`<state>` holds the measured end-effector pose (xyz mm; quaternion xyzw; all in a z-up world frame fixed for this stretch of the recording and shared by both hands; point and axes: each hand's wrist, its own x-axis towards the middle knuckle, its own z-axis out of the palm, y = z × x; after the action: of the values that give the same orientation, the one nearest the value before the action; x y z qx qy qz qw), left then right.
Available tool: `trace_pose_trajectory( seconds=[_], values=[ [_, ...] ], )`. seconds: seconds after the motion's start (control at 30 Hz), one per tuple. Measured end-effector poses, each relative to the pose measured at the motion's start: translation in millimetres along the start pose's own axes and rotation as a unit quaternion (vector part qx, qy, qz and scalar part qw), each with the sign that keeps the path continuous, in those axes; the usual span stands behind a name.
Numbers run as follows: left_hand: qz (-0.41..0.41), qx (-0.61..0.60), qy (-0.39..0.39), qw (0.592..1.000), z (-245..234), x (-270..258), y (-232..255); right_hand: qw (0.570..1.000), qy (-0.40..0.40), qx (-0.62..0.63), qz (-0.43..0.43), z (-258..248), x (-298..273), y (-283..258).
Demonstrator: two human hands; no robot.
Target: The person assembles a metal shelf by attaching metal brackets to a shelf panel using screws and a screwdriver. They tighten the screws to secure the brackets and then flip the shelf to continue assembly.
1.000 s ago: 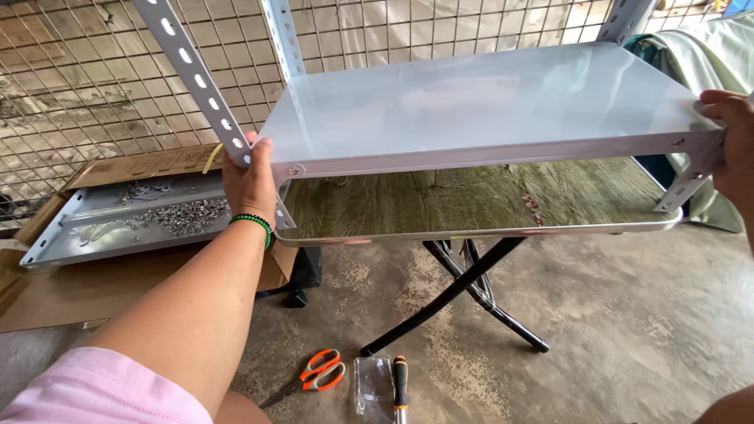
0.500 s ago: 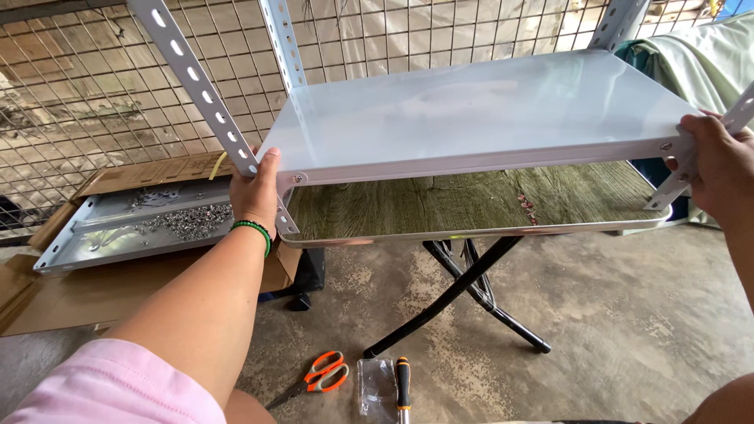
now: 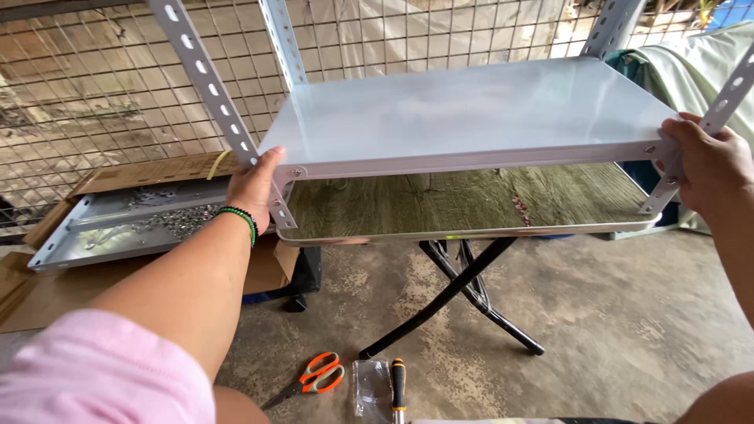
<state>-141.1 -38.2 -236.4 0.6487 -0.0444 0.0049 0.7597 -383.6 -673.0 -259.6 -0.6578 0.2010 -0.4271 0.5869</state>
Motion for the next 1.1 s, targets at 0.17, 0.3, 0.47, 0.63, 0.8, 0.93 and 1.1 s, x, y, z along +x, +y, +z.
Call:
trace_pose_trajectory(
  seconds=[0.17,0.3,0.47,0.63,0.8,0.93,1.1],
  values=[
    [-0.003,0.049,0.004,0.999,0.7,6.7,0.7,0.999,0.029,-0.039,0.017,17.0,-0.6,-4.2],
    [0.066,0.056,0.03,0.996,8.1,1.8,-5.1,1.0,-0.009,-0.007,-0.007,11.6,0.2,6.8],
    [0.112,0.01,0.124,0.986,24.6,-6.3,-15.1,0.994,-0.045,0.088,-0.04,7.2,-5.3,14.7],
    [0.135,-0.019,0.162,0.977,30.1,-13.2,-15.7,0.985,-0.049,0.151,-0.069,12.8,-18.2,8.6],
    [0.093,0.014,0.137,0.986,27.9,-26.6,-7.5,0.994,0.015,0.1,-0.039,15.8,-29.4,4.1],
    [0.079,-0.008,0.126,0.989,26.2,-32.7,-3.3,0.989,0.031,0.144,0.005,17.3,-33.6,6.6],
    [0.07,-0.015,0.129,0.989,24.6,-25.2,-6.5,0.99,0.071,0.12,-0.003,17.2,-36.1,22.3]
  ],
)
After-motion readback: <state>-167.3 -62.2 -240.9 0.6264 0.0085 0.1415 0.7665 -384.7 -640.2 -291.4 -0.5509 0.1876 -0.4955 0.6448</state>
